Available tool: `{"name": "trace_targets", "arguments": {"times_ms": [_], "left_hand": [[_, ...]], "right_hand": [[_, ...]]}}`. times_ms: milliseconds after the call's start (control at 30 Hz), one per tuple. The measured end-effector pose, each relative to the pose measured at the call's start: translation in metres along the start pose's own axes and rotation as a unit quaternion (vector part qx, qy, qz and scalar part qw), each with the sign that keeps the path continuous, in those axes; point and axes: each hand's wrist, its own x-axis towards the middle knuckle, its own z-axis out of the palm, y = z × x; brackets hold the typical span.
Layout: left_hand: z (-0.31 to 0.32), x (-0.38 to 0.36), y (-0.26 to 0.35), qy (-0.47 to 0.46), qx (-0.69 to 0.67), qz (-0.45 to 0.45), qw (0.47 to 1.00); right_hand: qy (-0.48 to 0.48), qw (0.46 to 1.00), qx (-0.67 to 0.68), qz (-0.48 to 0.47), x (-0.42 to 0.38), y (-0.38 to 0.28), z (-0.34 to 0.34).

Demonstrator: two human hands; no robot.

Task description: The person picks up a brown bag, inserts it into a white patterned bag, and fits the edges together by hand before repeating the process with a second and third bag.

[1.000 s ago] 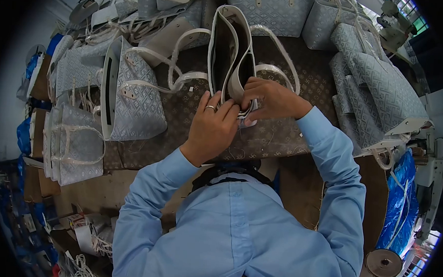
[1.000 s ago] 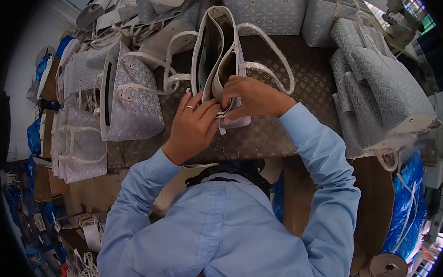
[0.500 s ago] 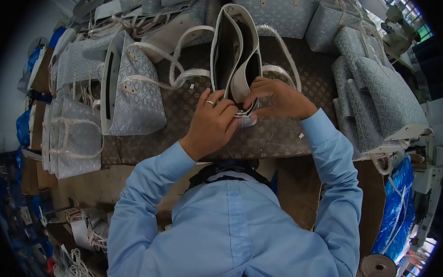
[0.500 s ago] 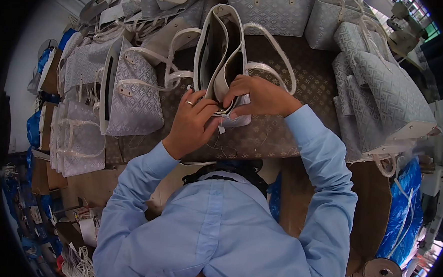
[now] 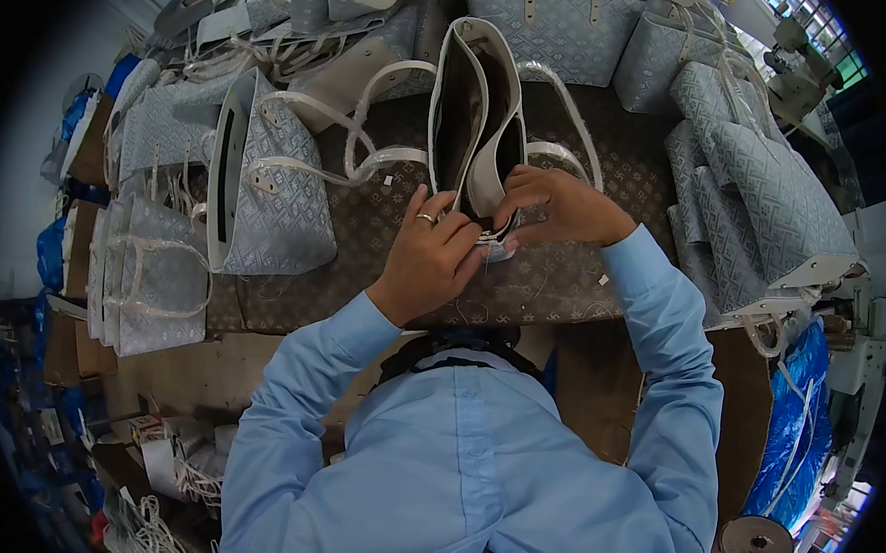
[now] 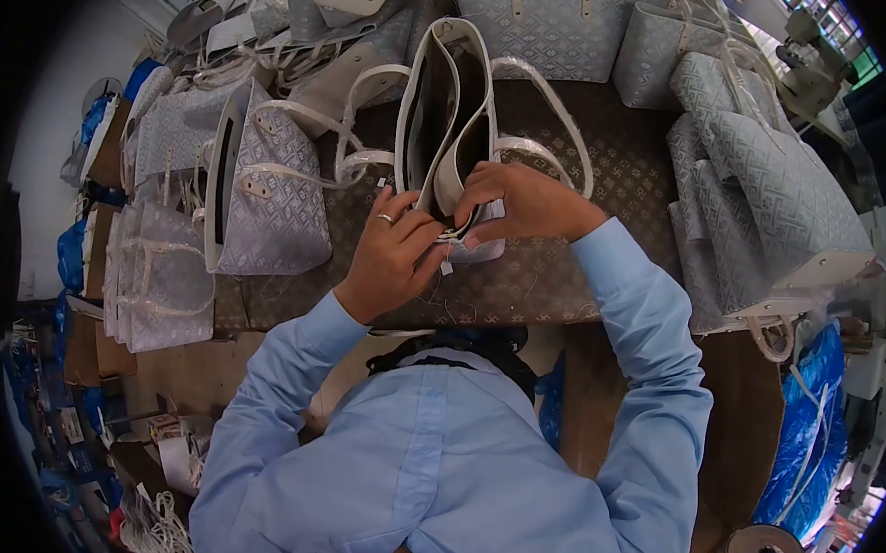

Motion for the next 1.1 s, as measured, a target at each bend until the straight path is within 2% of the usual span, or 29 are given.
{"name": "trace_targets", "arguments": {"times_ms": [333, 533, 767, 833, 967, 1100], "left_hand": [[0.005, 0.001, 0.003, 0.006, -0.074, -0.039, 0.996], [0.01, -0.004, -0.001, 0.031, -0.079, -0.028, 0.996], [0.014, -0.007, 0.004, 0.056, -0.089, -0.052, 0.993], [0.013, -0.006, 0.005, 0.065, -0.062, -0.032, 0.995], [0.009, 0.001, 0.005, 0.067, -0.044, -0.016, 0.997], [0.007, 0.008, 0.0, 0.025, -0.072, 0.019, 0.997]], "right_hand": [[0.001, 1.0, 0.008, -0.03, -0.001, 0.008, 0.003], [0.007, 0.999, 0.0, -0.045, 0.001, 0.013, 0.004], [0.026, 0.999, 0.028, -0.026, 0.002, 0.011, 0.006], [0.022, 0.999, 0.031, -0.001, 0.002, 0.008, 0.006], [0.031, 0.999, 0.027, -0.017, 0.004, 0.008, 0.006], [0.019, 1.0, 0.014, -0.014, 0.004, 0.008, 0.004]]}}
